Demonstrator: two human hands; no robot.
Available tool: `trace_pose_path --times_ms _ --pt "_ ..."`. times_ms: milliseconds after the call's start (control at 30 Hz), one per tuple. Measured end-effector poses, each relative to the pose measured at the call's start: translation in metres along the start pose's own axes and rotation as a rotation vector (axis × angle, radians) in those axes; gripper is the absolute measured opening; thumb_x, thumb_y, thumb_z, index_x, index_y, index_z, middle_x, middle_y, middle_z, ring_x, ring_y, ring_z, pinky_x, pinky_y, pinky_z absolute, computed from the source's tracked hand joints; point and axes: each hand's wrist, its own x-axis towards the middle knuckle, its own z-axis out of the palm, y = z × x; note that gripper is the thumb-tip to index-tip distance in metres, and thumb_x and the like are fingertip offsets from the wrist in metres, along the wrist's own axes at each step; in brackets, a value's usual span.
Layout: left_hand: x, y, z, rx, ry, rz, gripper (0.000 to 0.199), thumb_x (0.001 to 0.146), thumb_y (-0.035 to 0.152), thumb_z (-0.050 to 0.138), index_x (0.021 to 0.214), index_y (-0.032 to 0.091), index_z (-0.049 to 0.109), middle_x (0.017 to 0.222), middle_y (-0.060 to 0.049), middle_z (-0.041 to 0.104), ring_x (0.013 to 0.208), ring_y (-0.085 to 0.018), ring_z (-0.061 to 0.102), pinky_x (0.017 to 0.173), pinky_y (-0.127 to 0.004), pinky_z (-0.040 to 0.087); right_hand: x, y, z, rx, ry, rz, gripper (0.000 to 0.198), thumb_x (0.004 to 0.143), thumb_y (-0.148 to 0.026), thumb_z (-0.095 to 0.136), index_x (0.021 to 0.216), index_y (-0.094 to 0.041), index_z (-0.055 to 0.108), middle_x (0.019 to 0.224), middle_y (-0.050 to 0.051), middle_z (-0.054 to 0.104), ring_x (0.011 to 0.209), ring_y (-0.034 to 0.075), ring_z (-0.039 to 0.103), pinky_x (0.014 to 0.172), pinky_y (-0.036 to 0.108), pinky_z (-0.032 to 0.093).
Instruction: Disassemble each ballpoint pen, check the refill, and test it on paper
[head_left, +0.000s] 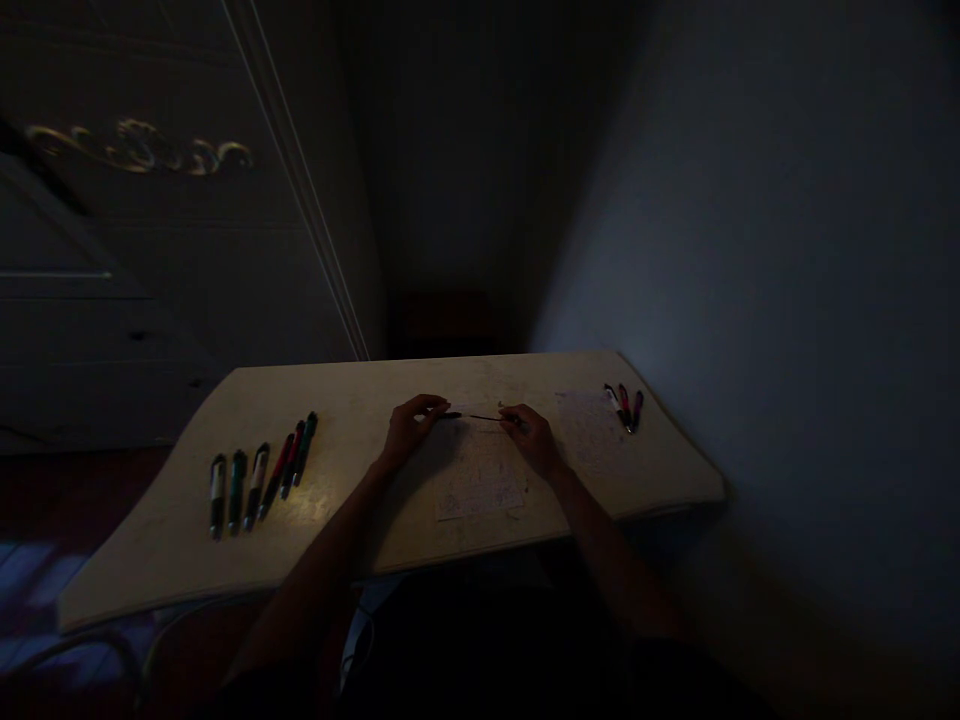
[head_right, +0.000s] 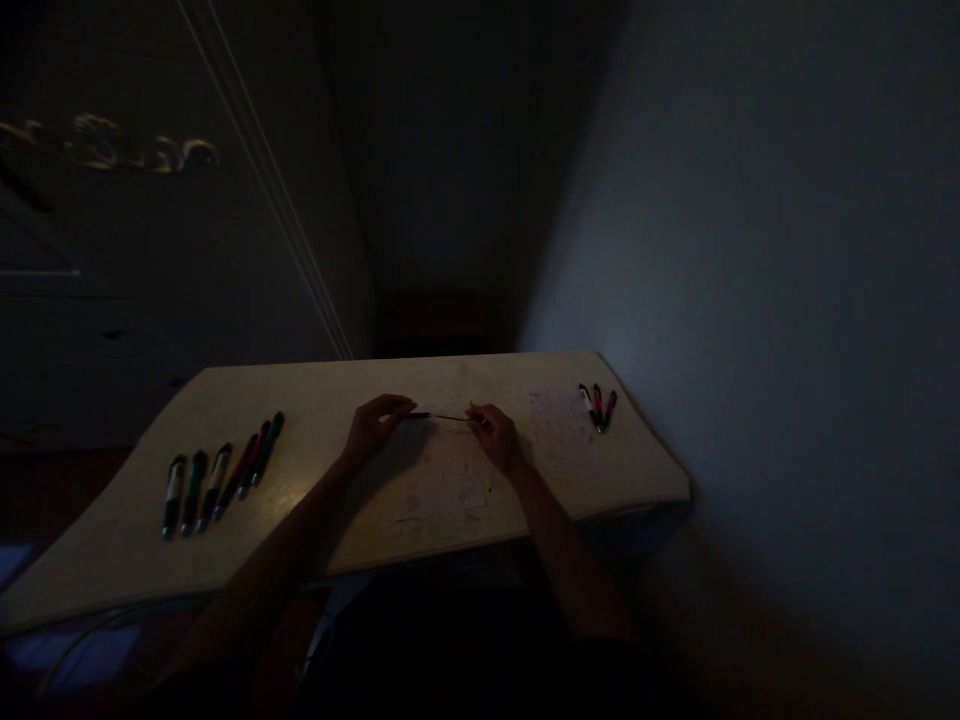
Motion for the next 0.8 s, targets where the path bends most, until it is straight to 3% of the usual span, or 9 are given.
trace_pose_path --times_ms 167,267,433,800 --pt "0.0040 -0.0001 -0.0071 -0.083 0.057 -0.065 0.035 0.079 0.051 0.071 0.088 0.017 0.072 0.091 -0.007 0.076 0.079 -0.020 0.071 0.073 -0.032 0.058 -0.0004 -0.0004 0.0005 -0.003 -0.002 0.013 0.019 0.085 -0.033 0.064 0.097 -0.020 0.071 0.097 0.007 0.071 0.087 0.020 0.066 0.078 0.033 0.053" --pt "0.0034 -0.0004 -0.0085 -0.049 0.052 -0.031 0.035 0.078 0.052 0.072 0.087 0.018 0.073 0.090 -0.007 0.075 0.078 -0.020 0.070 0.071 -0.031 0.058 -0.0004 -0.0009 0.0009 -0.005 0.007 0.015 0.019 0.085 -0.033 0.064 0.097 -0.021 0.071 0.097 0.008 0.071 0.088 0.020 0.066 0.077 0.033 0.054" --pt "0.0011 0.0001 -0.0070 0.015 -0.023 0.060 0.031 0.080 0.050 0.070 0.090 0.021 0.075 0.088 -0.006 0.074 0.077 -0.019 0.068 0.069 -0.031 0.056 0.0001 -0.0014 0.0009 -0.001 0.009 0.002 0.019 0.084 -0.033 0.065 0.097 -0.021 0.072 0.095 0.008 0.071 0.086 0.020 0.067 0.077 0.033 0.054" --pt "-0.0030 -0.0004 0.0012 0.010 -0.161 0.079 0.029 0.084 0.047 0.065 0.092 0.021 0.076 0.093 -0.007 0.077 0.081 -0.020 0.069 0.072 -0.033 0.056 -0.0015 -0.0024 0.0006 -0.019 -0.010 -0.019 0.018 0.086 -0.034 0.065 0.097 -0.021 0.071 0.095 0.007 0.071 0.085 0.020 0.066 0.077 0.033 0.053"
